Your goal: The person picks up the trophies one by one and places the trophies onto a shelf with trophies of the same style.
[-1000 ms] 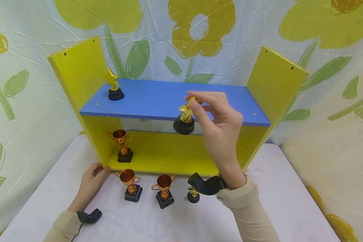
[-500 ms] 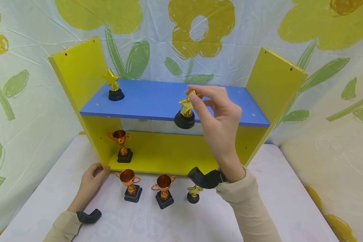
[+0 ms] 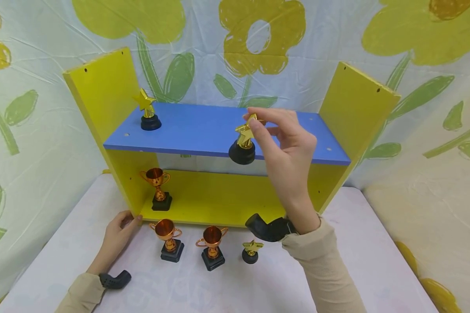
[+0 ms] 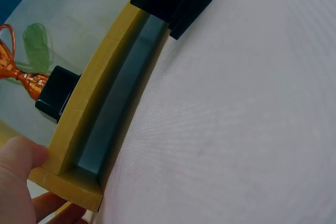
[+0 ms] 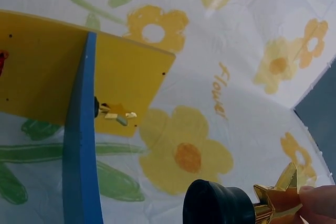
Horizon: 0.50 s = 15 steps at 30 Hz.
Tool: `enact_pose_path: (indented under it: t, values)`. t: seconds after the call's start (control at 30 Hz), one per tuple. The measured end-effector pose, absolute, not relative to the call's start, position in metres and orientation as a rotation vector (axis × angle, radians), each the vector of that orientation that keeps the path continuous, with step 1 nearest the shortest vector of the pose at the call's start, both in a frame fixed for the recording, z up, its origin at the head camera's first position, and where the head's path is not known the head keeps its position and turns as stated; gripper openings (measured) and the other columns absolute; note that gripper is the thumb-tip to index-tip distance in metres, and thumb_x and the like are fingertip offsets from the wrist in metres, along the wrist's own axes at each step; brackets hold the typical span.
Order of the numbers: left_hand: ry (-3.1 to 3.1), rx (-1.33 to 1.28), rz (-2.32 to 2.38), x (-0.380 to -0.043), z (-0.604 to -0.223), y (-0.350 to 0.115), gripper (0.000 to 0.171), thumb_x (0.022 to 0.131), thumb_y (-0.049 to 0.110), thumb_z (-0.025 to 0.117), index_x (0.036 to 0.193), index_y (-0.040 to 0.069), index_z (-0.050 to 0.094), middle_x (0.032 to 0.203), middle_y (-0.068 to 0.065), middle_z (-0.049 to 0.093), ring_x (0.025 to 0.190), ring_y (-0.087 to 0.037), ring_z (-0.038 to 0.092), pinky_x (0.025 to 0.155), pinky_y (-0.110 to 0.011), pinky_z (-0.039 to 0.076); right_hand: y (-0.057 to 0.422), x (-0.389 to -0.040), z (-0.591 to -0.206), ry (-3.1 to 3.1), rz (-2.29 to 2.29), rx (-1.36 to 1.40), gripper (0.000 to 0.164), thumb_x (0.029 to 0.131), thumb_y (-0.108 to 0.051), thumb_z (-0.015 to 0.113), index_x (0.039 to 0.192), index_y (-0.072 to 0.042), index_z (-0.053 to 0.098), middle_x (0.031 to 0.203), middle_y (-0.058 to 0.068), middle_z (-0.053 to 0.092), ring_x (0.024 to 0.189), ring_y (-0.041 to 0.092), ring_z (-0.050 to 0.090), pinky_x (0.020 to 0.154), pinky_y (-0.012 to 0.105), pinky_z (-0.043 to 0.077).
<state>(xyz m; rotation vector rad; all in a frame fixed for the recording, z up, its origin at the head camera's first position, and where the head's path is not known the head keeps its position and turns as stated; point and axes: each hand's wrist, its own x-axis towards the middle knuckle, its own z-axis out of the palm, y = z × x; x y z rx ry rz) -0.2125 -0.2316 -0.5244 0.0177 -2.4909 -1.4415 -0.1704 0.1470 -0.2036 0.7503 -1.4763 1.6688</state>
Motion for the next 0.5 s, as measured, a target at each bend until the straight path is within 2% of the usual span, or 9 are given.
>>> enact_pose_path:
  t: [0.5]
  values:
    - [-2.483, 0.023, -1.435, -0.213, -0.524, -0.231, 0.037, 0.096, 0.029, 0.066, 0.118, 0.000, 0.061, 0.119, -0.017, 0.061, 0.115, -0.029, 0.053, 0.099, -0.044, 0.039, 0.149, -0.182, -0.195, -1.507, 1.654, 0.734, 0.012, 0.090, 0.006, 0.067, 0.099, 0.010, 0.073, 0.093, 0.018, 0.070, 0.092, 0.031, 0.060, 0.071, 0.030, 0.052]
